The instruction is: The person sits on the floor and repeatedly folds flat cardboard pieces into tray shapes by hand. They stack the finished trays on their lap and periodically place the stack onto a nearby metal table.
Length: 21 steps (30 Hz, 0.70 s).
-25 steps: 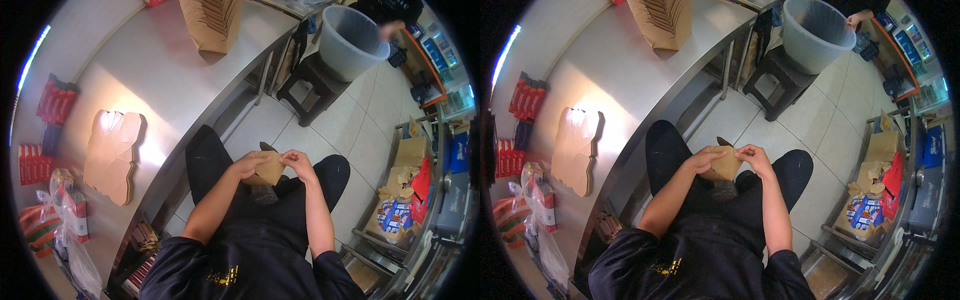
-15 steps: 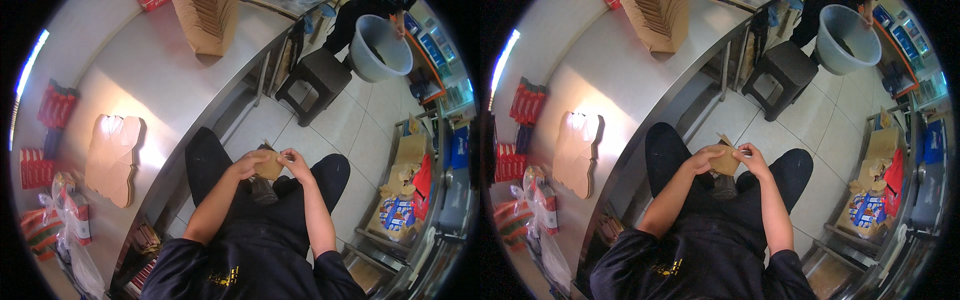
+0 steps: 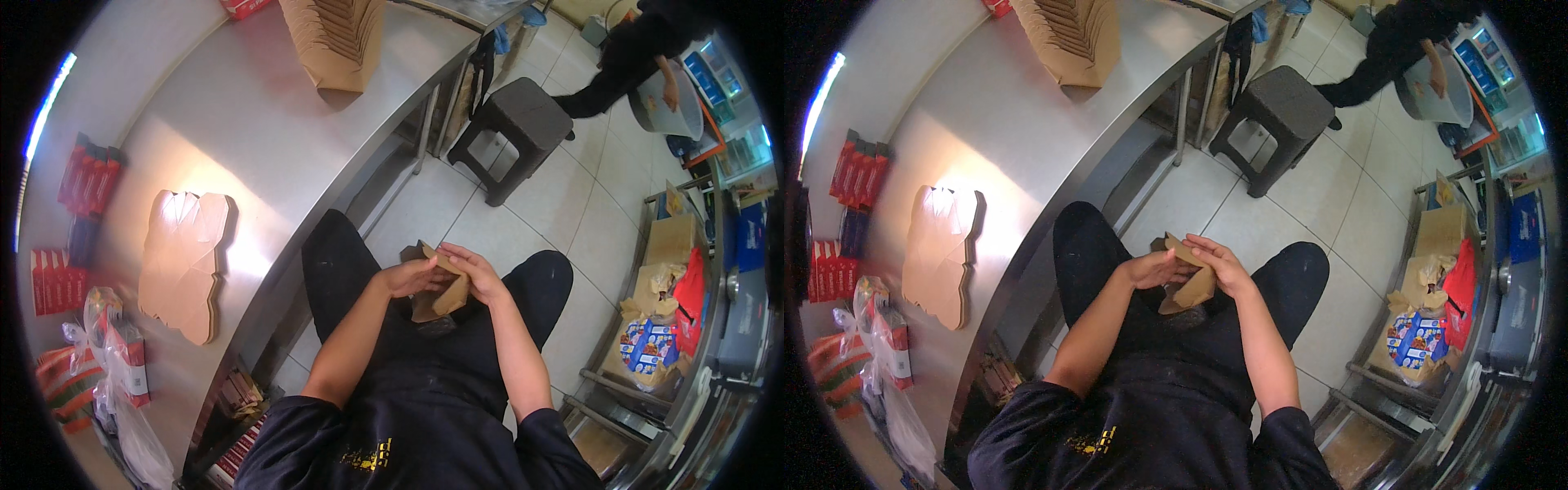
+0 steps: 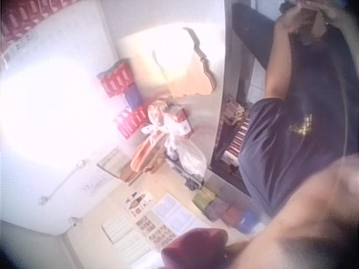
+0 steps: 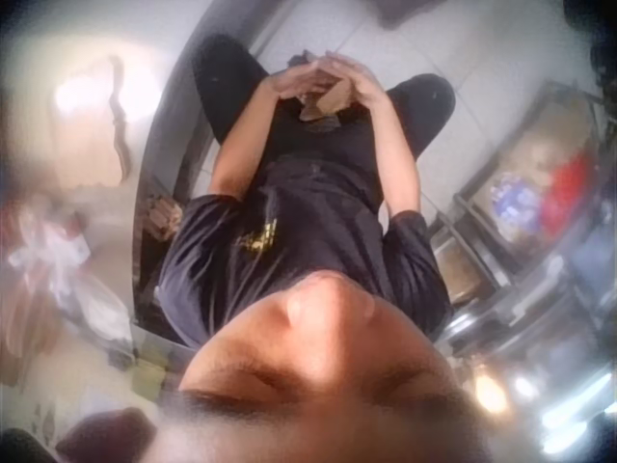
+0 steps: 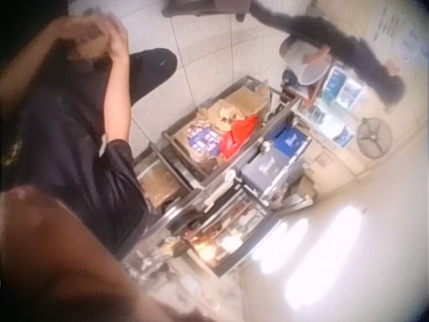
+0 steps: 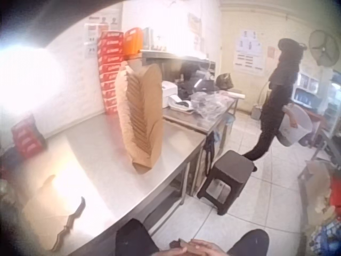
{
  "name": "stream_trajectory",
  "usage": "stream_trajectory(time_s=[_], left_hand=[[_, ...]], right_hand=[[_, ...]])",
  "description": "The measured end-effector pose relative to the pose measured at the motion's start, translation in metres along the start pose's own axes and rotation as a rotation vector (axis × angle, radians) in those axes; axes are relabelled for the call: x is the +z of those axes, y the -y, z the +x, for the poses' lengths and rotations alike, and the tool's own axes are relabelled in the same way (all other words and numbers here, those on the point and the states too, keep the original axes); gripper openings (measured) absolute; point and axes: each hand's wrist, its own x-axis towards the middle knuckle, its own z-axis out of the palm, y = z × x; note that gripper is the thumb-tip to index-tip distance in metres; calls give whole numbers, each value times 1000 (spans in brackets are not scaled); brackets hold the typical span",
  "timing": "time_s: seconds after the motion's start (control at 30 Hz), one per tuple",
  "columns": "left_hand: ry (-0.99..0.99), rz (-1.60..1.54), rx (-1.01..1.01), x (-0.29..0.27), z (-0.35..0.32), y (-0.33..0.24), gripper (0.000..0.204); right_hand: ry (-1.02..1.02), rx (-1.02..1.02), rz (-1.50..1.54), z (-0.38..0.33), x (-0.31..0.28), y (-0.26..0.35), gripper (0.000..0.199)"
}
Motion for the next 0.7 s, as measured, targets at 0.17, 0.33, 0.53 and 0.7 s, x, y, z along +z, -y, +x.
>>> stream_trajectory(time_s=[0.17, 0.33, 0.53, 0.7], left_hand=[[-321, 154, -82, 7, 7, 0, 65], [-485, 292, 9, 8, 9, 0, 59], [-457, 426, 3, 11, 8, -4, 63], [-412, 408, 39, 3, 6, -4, 61]], right_hand=[[-177, -224, -499, 3, 5, -21, 77], [-353, -352, -618, 12, -9, -29, 74], [-468, -438, -765, 16, -6, -17, 59], [-478, -356, -617, 15, -8, -15, 38]])
